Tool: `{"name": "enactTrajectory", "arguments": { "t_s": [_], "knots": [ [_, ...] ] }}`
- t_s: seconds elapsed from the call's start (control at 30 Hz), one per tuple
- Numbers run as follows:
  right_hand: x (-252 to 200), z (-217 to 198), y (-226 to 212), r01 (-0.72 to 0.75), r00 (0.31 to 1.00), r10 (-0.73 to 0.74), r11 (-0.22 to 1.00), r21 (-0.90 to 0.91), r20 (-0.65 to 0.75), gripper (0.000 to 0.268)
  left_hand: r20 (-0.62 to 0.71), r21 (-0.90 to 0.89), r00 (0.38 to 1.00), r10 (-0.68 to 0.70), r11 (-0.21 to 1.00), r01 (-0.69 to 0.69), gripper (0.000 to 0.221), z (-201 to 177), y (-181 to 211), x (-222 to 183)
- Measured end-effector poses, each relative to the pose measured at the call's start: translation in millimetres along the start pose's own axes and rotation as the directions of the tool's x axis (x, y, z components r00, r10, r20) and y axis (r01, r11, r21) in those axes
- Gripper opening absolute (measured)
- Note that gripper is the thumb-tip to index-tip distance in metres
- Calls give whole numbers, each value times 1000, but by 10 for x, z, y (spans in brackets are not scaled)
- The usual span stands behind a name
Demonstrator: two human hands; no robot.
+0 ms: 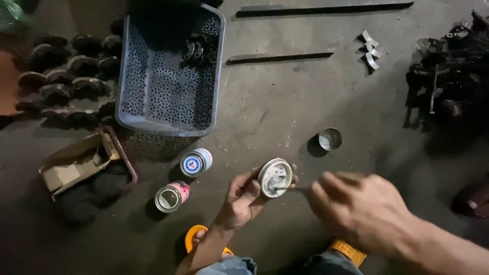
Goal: Prepare and mix automotive body filler putty on a metal lid.
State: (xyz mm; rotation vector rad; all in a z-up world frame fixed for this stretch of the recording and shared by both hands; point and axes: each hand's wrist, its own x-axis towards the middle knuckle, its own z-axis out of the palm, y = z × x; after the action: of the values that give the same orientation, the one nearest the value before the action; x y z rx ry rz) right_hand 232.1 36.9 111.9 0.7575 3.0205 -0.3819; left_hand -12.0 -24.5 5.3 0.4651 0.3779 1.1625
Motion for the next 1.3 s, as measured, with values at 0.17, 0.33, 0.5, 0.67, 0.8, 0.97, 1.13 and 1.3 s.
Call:
{"name": "enactTrajectory", "arguments": {
  "t_s": [0.17, 0.33, 0.5, 0.67, 0.8, 0.97, 1.13, 1.3],
  "knots": [
    [244, -107, -28, -233, 948, 222, 972, 26, 227, 23, -46, -31, 999, -26, 999, 25, 60, 29, 136, 117],
    [412, -371, 40, -203, 978, 197, 976, 83, 70, 23, 10, -90, 1000, -5, 996, 5, 61, 7, 125, 285],
    [412, -460, 194, -358, 929, 349, 932, 62, 121, 26, 1, -4, 999, 48, 999, -48, 62, 84, 390, 415],
    [612, -611, 224, -467, 876, 443, 878, 105, 189, 19, -88, -40, 994, -66, 997, 62, 66, 29, 342, 417],
    [679, -623, 90, -391, 903, 420, 890, 235, -88, 11, 1, -50, 998, 55, 997, -55, 68, 121, 387, 443],
    [471, -254, 163, -444, 894, 440, 847, 292, 84, 11, -34, -16, 995, 91, 996, -91, 67, 101, 463, 372],
    [580, -392, 87, -446, 884, 468, 847, 289, -5, 11, -14, -36, 998, 55, 998, -55, 64, 79, 417, 379],
    [404, -107, 80, -260, 942, 322, 878, 402, -94, 19, -1, -81, 991, 135, 988, -134, 59, 10, 365, 386]
  ]
}}
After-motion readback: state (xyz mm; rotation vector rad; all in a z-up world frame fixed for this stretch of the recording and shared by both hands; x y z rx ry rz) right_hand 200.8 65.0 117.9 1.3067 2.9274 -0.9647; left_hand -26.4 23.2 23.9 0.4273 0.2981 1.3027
